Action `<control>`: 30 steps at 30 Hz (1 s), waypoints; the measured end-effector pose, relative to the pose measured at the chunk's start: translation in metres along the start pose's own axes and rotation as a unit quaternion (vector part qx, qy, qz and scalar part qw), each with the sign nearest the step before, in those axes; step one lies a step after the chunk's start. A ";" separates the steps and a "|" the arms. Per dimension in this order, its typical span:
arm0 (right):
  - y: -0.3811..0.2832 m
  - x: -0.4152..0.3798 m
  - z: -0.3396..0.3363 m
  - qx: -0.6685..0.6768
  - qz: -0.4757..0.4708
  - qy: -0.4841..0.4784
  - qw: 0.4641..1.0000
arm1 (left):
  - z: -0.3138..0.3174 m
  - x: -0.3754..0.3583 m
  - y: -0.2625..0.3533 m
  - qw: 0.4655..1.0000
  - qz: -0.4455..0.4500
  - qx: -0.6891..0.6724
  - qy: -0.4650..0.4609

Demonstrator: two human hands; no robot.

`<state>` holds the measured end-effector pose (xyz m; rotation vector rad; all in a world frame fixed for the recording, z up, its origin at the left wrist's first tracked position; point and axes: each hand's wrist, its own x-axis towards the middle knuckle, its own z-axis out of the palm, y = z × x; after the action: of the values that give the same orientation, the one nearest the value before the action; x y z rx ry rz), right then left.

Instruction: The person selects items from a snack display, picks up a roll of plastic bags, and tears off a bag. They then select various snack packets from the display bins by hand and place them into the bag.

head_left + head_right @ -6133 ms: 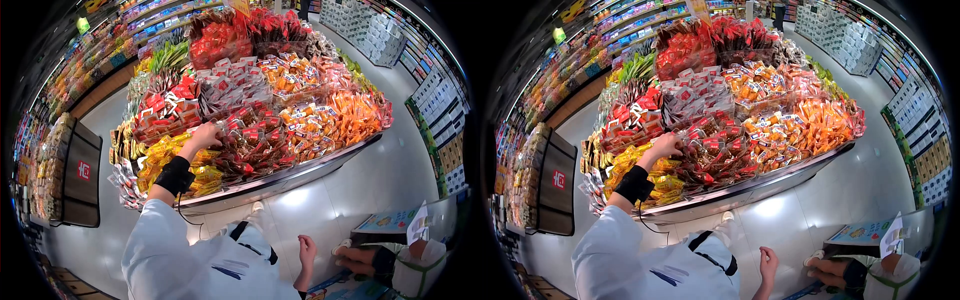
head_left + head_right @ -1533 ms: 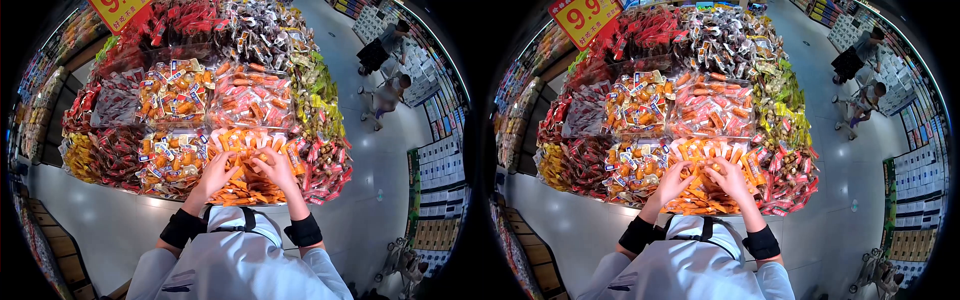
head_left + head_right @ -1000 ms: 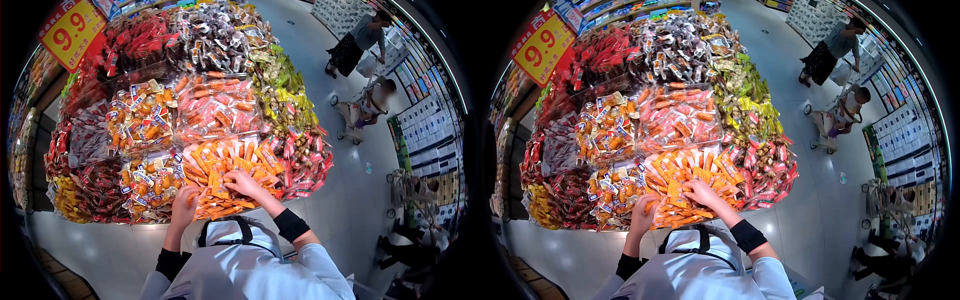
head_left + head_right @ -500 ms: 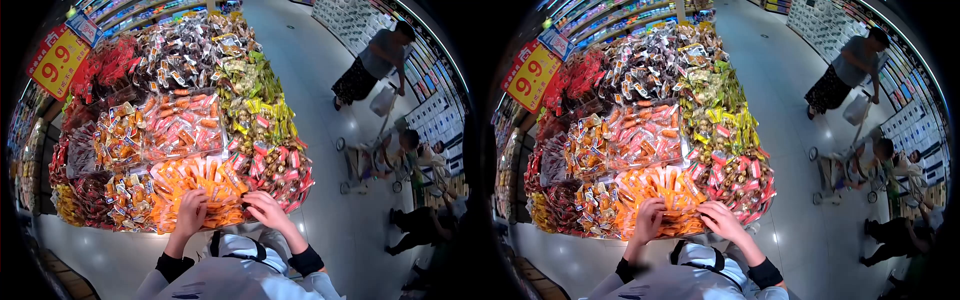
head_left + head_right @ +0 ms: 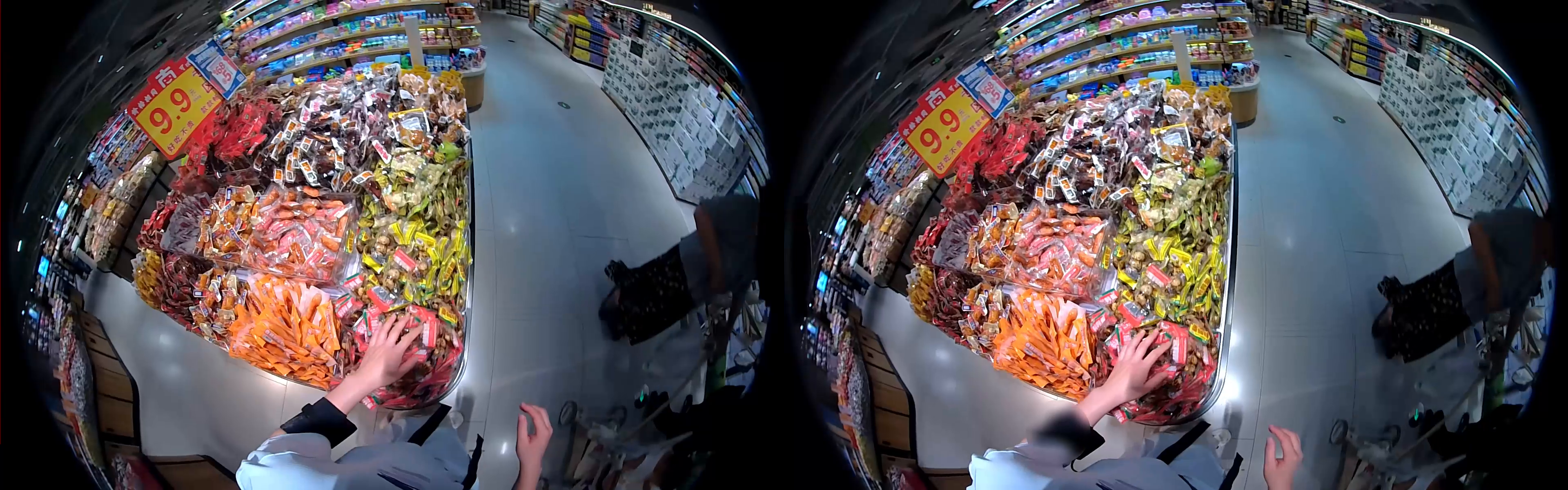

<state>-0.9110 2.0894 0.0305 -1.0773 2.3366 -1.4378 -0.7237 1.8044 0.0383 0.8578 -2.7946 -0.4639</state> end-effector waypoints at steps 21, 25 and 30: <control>0.063 0.320 0.029 0.073 -0.133 -0.329 0.932 | 0.010 0.045 0.002 0.969 -0.242 -0.001 -0.056; 0.081 0.377 0.061 0.095 -0.171 -0.351 0.916 | 0.003 0.050 0.035 0.928 -0.371 -0.017 0.038; 0.095 0.457 0.109 0.128 -0.236 -0.413 0.870 | 0.000 0.092 0.069 0.868 -0.457 0.011 0.193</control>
<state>-1.2294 1.7331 -0.0131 -1.7973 1.2954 -1.0291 -0.8338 1.8059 0.0698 2.0048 -1.8836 -0.3115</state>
